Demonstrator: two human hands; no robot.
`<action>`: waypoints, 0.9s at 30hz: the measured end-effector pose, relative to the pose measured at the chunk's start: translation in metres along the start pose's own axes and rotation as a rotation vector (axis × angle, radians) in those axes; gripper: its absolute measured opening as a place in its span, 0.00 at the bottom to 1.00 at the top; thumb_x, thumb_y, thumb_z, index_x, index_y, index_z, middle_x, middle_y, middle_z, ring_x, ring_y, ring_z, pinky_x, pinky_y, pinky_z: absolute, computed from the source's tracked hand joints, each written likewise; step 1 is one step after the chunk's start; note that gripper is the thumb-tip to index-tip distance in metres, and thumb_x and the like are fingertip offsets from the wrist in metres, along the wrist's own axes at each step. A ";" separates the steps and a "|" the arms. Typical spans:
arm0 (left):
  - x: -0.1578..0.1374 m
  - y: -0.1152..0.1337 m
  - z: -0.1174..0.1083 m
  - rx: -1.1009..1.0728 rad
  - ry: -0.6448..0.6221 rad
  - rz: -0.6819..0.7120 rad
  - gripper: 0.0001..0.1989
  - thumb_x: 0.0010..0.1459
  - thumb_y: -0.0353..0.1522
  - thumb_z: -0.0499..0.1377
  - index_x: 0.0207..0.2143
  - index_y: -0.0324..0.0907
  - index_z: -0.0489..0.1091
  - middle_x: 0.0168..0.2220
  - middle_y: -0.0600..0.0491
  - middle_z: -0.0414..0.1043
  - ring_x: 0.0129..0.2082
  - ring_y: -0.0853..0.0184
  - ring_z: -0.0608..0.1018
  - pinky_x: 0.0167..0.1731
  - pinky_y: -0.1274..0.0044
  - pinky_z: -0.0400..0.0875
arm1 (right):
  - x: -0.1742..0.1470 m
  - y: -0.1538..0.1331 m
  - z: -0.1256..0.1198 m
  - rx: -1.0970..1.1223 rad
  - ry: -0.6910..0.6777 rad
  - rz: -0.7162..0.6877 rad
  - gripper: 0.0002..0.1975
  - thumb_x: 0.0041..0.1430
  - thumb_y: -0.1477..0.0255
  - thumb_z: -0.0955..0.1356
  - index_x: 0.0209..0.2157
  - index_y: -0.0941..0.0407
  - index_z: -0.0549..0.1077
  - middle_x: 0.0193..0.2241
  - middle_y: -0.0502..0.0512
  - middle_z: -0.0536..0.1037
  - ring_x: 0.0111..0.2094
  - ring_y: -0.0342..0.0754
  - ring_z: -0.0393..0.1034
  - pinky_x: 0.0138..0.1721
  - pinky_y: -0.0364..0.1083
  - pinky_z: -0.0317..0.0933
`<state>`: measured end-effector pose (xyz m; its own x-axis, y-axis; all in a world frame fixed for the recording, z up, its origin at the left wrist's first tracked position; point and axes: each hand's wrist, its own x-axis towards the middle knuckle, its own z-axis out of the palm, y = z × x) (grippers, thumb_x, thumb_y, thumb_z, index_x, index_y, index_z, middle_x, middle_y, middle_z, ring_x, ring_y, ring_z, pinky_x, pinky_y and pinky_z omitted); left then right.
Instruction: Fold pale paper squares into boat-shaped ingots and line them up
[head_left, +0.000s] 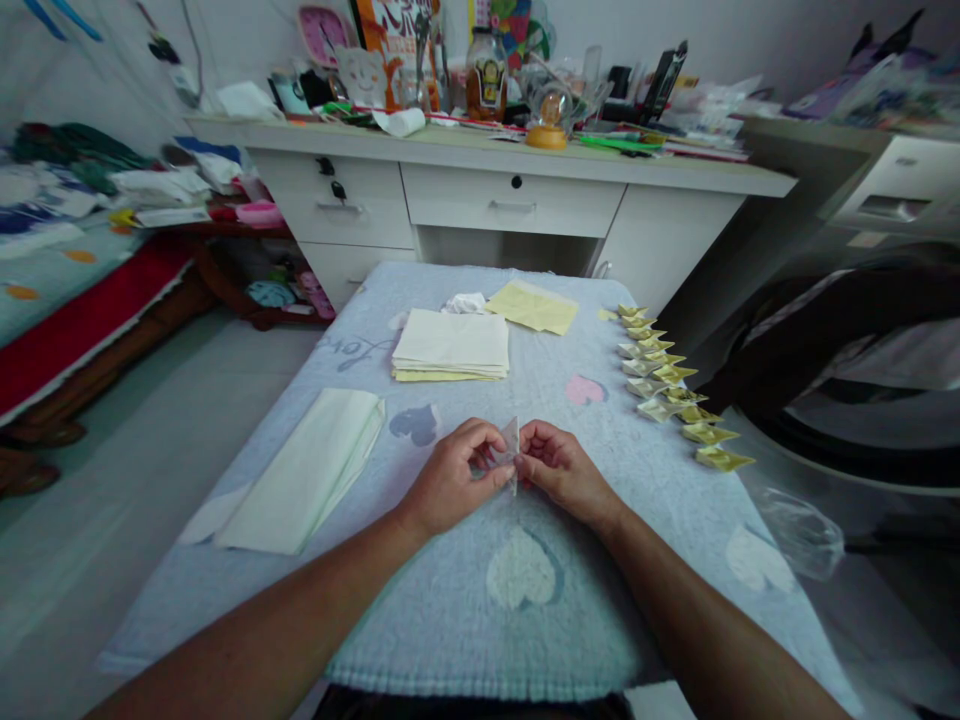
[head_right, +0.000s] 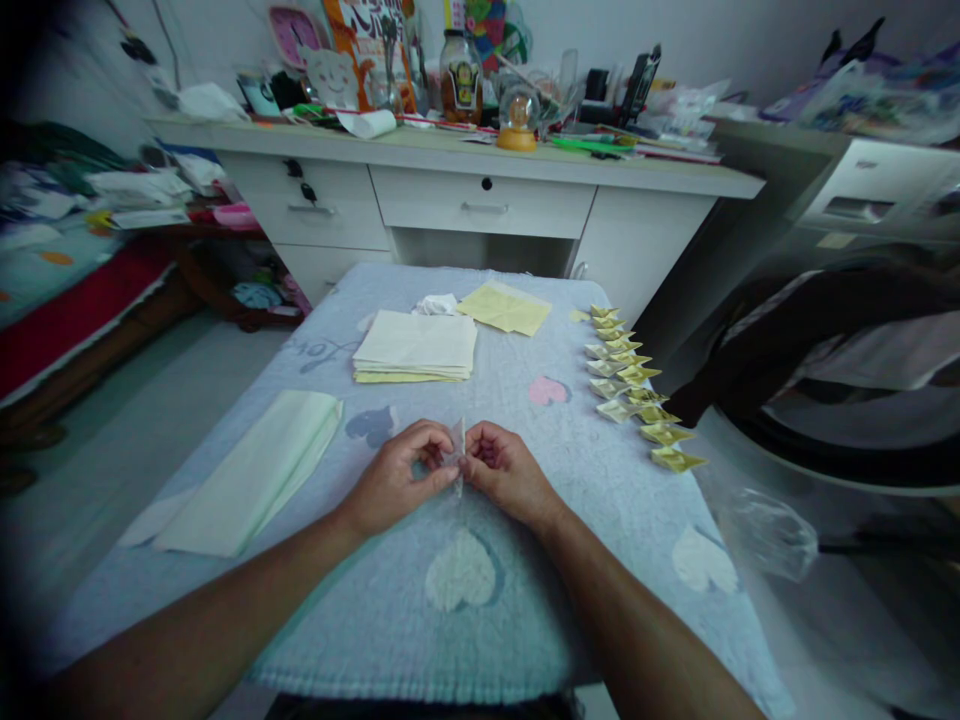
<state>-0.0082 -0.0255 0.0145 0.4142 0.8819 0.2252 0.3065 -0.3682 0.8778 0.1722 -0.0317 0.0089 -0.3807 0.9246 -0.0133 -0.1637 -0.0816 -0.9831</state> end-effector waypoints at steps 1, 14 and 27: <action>0.000 0.000 0.000 -0.021 -0.003 -0.007 0.08 0.51 0.30 0.63 0.33 0.41 0.66 0.34 0.54 0.67 0.32 0.70 0.71 0.33 0.79 0.67 | 0.000 0.000 0.000 0.001 -0.001 -0.001 0.16 0.51 0.61 0.74 0.29 0.56 0.66 0.23 0.45 0.65 0.24 0.39 0.58 0.25 0.39 0.53; 0.001 -0.006 0.003 -0.183 -0.022 -0.053 0.13 0.47 0.30 0.66 0.32 0.41 0.64 0.34 0.55 0.67 0.35 0.69 0.72 0.37 0.77 0.70 | -0.001 0.001 0.001 0.017 -0.014 -0.006 0.14 0.50 0.64 0.74 0.29 0.57 0.68 0.24 0.45 0.67 0.24 0.38 0.60 0.26 0.39 0.54; 0.003 -0.005 0.003 -0.347 -0.006 -0.134 0.14 0.47 0.25 0.63 0.33 0.42 0.60 0.42 0.52 0.67 0.42 0.68 0.75 0.41 0.76 0.71 | 0.000 0.001 0.000 -0.126 0.045 -0.078 0.12 0.53 0.65 0.72 0.31 0.56 0.67 0.25 0.47 0.68 0.26 0.40 0.61 0.30 0.41 0.57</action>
<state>-0.0064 -0.0217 0.0093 0.3954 0.9134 0.0973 0.0496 -0.1270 0.9907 0.1715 -0.0314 0.0074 -0.3297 0.9423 0.0584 -0.0743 0.0358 -0.9966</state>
